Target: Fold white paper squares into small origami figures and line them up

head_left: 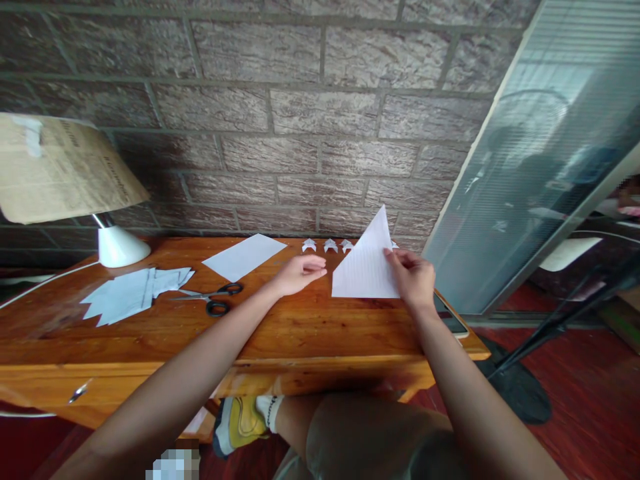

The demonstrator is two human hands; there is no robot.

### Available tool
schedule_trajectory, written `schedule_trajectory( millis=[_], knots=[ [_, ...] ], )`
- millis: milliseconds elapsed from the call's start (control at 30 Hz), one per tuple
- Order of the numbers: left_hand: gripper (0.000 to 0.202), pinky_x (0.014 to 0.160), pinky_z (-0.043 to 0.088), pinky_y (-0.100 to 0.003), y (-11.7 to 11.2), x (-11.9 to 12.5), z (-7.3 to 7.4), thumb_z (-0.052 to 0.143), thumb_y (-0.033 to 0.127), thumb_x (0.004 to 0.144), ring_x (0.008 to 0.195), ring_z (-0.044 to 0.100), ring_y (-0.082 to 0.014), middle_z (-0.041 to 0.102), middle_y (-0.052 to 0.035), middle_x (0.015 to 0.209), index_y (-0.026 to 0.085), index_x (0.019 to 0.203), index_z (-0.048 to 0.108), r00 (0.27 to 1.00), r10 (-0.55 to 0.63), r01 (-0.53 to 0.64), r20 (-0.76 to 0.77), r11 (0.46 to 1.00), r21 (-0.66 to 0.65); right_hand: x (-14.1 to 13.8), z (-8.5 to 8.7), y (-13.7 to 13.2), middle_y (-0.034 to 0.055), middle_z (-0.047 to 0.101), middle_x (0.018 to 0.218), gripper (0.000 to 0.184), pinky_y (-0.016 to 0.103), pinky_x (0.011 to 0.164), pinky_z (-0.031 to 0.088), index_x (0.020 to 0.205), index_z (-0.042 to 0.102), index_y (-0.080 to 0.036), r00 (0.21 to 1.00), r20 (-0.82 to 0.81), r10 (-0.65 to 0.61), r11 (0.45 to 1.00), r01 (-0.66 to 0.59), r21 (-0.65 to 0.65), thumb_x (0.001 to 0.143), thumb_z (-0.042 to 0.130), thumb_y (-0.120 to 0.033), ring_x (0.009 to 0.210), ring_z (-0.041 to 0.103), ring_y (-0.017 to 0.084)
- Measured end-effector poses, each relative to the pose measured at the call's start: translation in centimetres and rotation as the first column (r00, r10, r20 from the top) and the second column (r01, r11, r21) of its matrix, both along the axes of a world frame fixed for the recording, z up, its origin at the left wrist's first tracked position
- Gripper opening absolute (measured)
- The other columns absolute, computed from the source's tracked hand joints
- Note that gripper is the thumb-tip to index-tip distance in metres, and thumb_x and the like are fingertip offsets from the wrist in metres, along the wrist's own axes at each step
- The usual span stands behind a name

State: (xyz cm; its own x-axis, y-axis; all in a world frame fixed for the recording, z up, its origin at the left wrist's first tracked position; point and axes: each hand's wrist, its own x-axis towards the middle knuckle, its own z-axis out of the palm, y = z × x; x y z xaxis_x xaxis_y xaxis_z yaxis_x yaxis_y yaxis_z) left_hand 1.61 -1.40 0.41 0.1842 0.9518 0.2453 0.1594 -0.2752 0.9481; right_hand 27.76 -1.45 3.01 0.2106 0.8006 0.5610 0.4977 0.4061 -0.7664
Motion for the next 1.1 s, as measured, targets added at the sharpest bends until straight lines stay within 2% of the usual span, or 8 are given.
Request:
schedule_trajectory(
  millis=[67, 167, 300, 500, 600, 767, 933, 1100],
  knots=[
    [0.051, 0.101, 0.043, -0.043, -0.3, 0.7, 0.3, 0.079, 0.042, 0.068, 0.11, 0.063, -0.0258, 0.064, -0.0154, 0.124, 0.017, 0.111, 0.067, 0.989, -0.076, 0.071, 0.13, 0.997, 0.042, -1.0, 0.8, -1.4, 0.0093, 0.071, 0.079, 0.038, 0.03, 0.068, 0.047, 0.09, 0.073, -0.015, 0.982, 0.142, -0.124, 0.98, 0.099, 0.173, 0.086, 0.058, -0.049, 0.068, 0.062, 0.019],
    [0.056, 0.098, 0.045, -0.044, -0.9, 1.7, 1.2, 0.071, 0.047, 0.076, 0.12, 0.057, -0.0277, 0.058, -0.0144, 0.133, 0.022, 0.126, 0.058, 0.889, -0.288, 0.292, 0.356, 0.955, 0.044, -4.2, 0.7, -3.7, 0.0097, 0.07, 0.09, 0.029, 0.031, 0.075, 0.048, 0.096, 0.073, -0.019, 0.902, 0.42, -0.101, 0.958, -0.026, 0.284, 0.092, 0.051, -0.037, 0.079, 0.064, 0.021],
    [0.043, 0.085, 0.052, -0.038, -1.1, 1.9, 1.5, 0.073, 0.045, 0.074, 0.098, 0.068, -0.0253, 0.07, -0.0123, 0.107, 0.016, 0.105, 0.066, 0.857, -0.209, 0.258, 0.471, 0.965, -0.042, -7.7, -0.7, -5.3, 0.01, 0.067, 0.108, 0.028, 0.032, 0.079, 0.051, 0.11, 0.069, -0.022, 0.779, 0.622, 0.077, 0.943, -0.26, 0.208, 0.091, 0.055, -0.036, 0.092, 0.064, 0.023],
    [0.041, 0.069, 0.055, -0.033, -0.6, 0.9, 1.2, 0.078, 0.046, 0.068, 0.074, 0.069, -0.0194, 0.072, -0.0087, 0.086, 0.014, 0.091, 0.067, 0.893, -0.03, 0.109, 0.449, 0.983, -0.15, -5.8, 0.6, -4.1, 0.0114, 0.065, 0.1, 0.029, 0.04, 0.089, 0.049, 0.107, 0.069, -0.019, 0.916, 0.399, 0.047, 0.941, -0.175, 0.29, 0.089, 0.057, -0.038, 0.098, 0.06, 0.025],
    [0.04, 0.072, 0.054, -0.032, -0.5, 0.9, 1.3, 0.076, 0.046, 0.07, 0.076, 0.068, -0.0183, 0.072, -0.0082, 0.09, 0.014, 0.093, 0.068, 0.906, -0.007, 0.079, 0.422, 0.985, -0.155, -3.9, 0.7, -2.4, 0.0117, 0.068, 0.107, 0.038, 0.039, 0.081, 0.052, 0.113, 0.066, -0.02, 0.933, 0.287, 0.219, 0.967, -0.247, 0.067, 0.084, 0.062, -0.044, 0.097, 0.063, 0.025],
    [0.041, 0.077, 0.052, -0.033, -0.4, 0.9, 1.1, 0.076, 0.046, 0.07, 0.08, 0.067, -0.0182, 0.072, -0.008, 0.093, 0.014, 0.096, 0.07, 0.919, -0.01, 0.079, 0.395, 0.984, -0.16, -2.6, -1.1, -0.7, 0.0072, 0.073, 0.088, 0.042, 0.027, 0.061, 0.049, 0.096, 0.071, -0.016, 0.906, -0.036, 0.423, 0.858, -0.412, -0.307, 0.077, 0.066, -0.053, 0.071, 0.064, 0.017],
    [0.044, 0.079, 0.052, -0.036, -0.2, 0.7, 0.9, 0.078, 0.049, 0.066, 0.082, 0.067, -0.0205, 0.073, -0.0079, 0.091, 0.015, 0.094, 0.071, 0.924, 0.007, 0.07, 0.382, 0.98, -0.186, -2.6, -1.0, -1.2, 0.0033, 0.071, 0.079, 0.045, 0.025, 0.054, 0.043, 0.088, 0.073, -0.015, 0.821, -0.238, 0.519, 0.738, -0.571, -0.361, 0.07, 0.071, -0.056, 0.059, 0.057, 0.013],
    [0.046, 0.084, 0.052, -0.038, -0.5, 0.5, 1.1, 0.079, 0.047, 0.066, 0.087, 0.068, -0.0217, 0.072, -0.0075, 0.092, 0.017, 0.1, 0.071, 0.934, -0.053, 0.128, 0.354, 0.973, -0.192, -2.6, -0.8, -1.0, 0.0022, 0.068, 0.071, 0.043, 0.025, 0.05, 0.039, 0.083, 0.072, -0.016, 0.847, -0.239, 0.475, 0.774, -0.531, -0.345, 0.069, 0.072, -0.057, 0.055, 0.055, 0.013]
  ],
)
